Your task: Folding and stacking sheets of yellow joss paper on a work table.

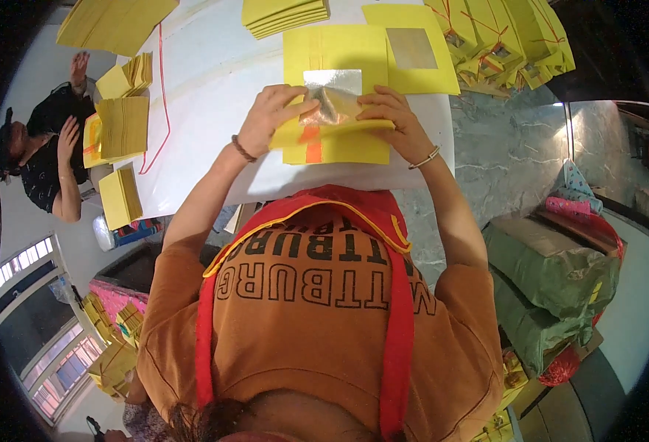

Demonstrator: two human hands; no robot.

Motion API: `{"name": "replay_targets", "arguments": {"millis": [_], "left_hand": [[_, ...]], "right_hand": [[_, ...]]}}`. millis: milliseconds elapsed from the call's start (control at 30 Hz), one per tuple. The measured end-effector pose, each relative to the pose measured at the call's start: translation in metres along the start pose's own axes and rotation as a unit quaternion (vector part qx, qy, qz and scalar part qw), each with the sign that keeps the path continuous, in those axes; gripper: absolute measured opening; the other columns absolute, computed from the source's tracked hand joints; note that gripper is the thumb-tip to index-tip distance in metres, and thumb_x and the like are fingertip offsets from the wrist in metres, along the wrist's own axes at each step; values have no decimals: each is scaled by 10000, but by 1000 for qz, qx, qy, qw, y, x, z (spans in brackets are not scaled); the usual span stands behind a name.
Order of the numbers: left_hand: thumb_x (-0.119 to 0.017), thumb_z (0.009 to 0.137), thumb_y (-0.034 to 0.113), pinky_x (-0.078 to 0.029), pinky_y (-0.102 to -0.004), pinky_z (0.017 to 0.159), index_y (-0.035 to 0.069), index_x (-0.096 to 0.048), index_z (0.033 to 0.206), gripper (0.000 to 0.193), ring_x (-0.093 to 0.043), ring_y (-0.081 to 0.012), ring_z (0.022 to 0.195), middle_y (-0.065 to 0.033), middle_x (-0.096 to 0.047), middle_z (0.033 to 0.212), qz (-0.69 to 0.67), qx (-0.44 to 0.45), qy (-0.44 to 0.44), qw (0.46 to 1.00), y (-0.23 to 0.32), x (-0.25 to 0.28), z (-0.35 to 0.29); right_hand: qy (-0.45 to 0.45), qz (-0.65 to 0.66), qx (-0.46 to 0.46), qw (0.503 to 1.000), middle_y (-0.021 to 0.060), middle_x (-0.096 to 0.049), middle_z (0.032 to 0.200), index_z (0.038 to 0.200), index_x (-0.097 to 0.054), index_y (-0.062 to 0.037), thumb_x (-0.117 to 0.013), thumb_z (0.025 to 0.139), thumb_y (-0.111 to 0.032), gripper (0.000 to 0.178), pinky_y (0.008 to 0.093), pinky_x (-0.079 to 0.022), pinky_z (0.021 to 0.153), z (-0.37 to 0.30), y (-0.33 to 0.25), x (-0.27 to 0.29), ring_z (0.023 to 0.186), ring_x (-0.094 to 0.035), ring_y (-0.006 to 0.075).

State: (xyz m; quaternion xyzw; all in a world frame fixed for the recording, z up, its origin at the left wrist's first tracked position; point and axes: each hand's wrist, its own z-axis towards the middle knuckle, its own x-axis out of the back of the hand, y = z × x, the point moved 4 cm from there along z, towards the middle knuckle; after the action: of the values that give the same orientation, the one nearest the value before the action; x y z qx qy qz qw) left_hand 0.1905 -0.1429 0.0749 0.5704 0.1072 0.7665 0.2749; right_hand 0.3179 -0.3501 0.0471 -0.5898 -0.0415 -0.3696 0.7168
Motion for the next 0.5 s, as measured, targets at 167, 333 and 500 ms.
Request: {"name": "replay_targets", "arguments": {"millis": [167, 333, 500], "left_hand": [[-551, 750, 154, -390, -352, 837, 184, -583, 1168, 420, -503, -246, 989, -45, -551, 1139, 147, -77, -8, 986, 0, -1, 0], [-547, 730, 129, -392, -327, 806, 179, -584, 1134, 409, -506, -211, 969, -6, -550, 1128, 162, -95, -11, 982, 1, 0, 2], [-593, 744, 160, -386, -342, 812, 140, -605, 1072, 329, -498, -231, 974, -14, -578, 1114, 60, 2, -33, 998, -2, 7, 6]], "right_hand": [[-86, -198, -22, 976, 11, -537, 1212, 1105, -594, -199, -620, 766, -157, 343, 420, -256, 1035, 24, -33, 13, 1202, -404, 240], [-196, -368, 153, 896, -75, -431, 1340, 1221, -492, -270, -566, 805, -231, 424, 570, -192, 1000, 37, -45, 2, 1242, -395, 145], [-229, -235, 58, 943, -50, -523, 1248, 1183, -533, -228, -555, 842, -226, 341, 531, -186, 1020, 41, -34, 10, 1229, -417, 172]]}}
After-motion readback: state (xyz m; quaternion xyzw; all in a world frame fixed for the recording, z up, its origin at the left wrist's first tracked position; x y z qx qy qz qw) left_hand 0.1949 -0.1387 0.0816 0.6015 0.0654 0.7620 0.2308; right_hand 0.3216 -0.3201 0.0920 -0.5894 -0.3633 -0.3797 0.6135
